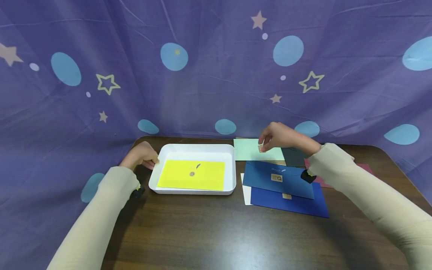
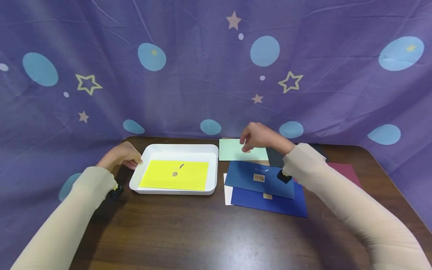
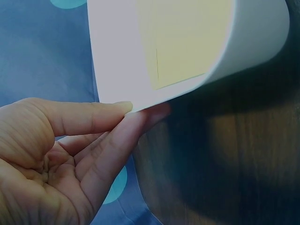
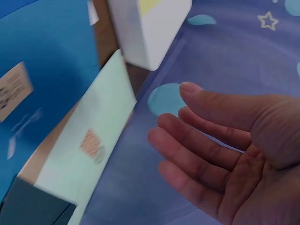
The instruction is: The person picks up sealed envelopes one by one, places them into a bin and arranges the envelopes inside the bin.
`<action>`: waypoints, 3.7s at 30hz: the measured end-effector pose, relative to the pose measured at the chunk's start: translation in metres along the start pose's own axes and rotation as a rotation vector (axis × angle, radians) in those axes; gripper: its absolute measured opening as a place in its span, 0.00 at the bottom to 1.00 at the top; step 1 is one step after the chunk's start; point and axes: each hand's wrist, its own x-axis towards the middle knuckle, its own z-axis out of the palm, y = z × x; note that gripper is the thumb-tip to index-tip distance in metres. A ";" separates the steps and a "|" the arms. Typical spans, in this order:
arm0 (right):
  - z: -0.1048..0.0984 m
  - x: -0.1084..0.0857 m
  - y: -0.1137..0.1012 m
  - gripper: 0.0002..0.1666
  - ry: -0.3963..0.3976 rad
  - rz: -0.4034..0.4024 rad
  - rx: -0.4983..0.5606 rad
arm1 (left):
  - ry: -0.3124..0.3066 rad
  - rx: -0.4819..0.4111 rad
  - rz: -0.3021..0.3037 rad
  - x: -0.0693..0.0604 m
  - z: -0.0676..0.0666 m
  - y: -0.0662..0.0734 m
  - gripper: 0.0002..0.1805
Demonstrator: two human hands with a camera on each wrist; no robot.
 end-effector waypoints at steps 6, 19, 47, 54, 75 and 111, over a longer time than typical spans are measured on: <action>0.003 -0.015 0.019 0.09 -0.024 0.038 -0.030 | -0.010 -0.002 -0.001 -0.001 0.000 0.001 0.02; 0.020 -0.038 0.049 0.12 -0.120 0.112 -0.064 | -0.012 0.014 0.007 0.001 0.001 0.000 0.05; 0.031 -0.062 0.081 0.23 -0.197 0.307 -0.315 | 0.013 0.030 -0.005 -0.002 0.002 0.003 0.04; 0.034 -0.064 0.083 0.26 -0.200 0.305 -0.339 | 0.010 0.031 -0.009 -0.003 0.003 0.004 0.04; 0.041 -0.065 0.088 0.31 -0.160 0.309 -0.367 | -0.016 0.027 -0.013 -0.003 0.000 0.005 0.02; 0.038 -0.063 0.111 0.31 -0.251 0.230 -0.083 | 0.025 0.050 -0.042 0.000 0.003 0.006 0.04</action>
